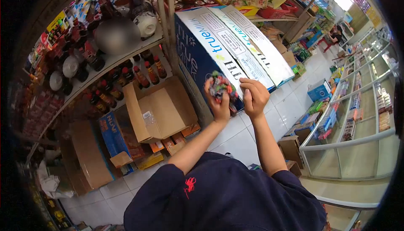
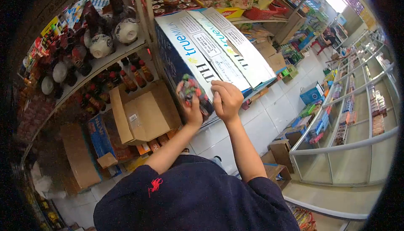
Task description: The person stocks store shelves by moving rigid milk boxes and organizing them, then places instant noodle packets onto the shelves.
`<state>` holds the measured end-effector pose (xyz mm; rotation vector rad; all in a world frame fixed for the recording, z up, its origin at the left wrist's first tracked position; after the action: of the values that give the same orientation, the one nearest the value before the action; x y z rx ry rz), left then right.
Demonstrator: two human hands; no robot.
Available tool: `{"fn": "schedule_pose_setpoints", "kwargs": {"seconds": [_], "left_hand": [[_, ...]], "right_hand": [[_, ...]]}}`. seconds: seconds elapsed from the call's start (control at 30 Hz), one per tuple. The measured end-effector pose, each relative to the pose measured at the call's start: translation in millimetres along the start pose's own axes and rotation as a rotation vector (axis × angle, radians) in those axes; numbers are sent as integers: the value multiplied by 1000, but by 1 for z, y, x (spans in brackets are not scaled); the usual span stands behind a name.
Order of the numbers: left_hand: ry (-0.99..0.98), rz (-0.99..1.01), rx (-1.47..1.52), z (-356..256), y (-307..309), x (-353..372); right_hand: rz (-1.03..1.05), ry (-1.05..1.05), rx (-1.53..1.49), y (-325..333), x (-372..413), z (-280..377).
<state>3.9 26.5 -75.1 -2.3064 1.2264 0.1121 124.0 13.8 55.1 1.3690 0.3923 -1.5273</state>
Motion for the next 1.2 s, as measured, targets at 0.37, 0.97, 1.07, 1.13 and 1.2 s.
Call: {"fn": "schedule_pose_setpoints", "kwargs": {"seconds": [0.37,0.97,1.07,1.13,1.2], "left_hand": [[623,-120,113,214,73,-46],[190,-204,212,183,62,-178],[200,-186,114,107,40,-149],[-73,-118,228,75,22,-172],[-270,-41,200,38,6,-207]], "right_hand": [[-2,104,38,1,1,2],[19,77,48,4,1,2],[29,100,46,1,-2,1],[50,88,51,0,-2,0],[60,90,40,-2,-1,-1]]}}
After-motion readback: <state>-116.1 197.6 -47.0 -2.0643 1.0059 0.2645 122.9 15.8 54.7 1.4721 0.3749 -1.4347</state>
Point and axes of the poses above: each hand's wrist, its own x-axis away from the middle knuckle, its own y-axis out of the back of the hand, z = x × y, the point moved 8 cm from there along -x, towards the middle knuckle, and after that the axes turned 4 degrees about -z, right-handed, at the moved point
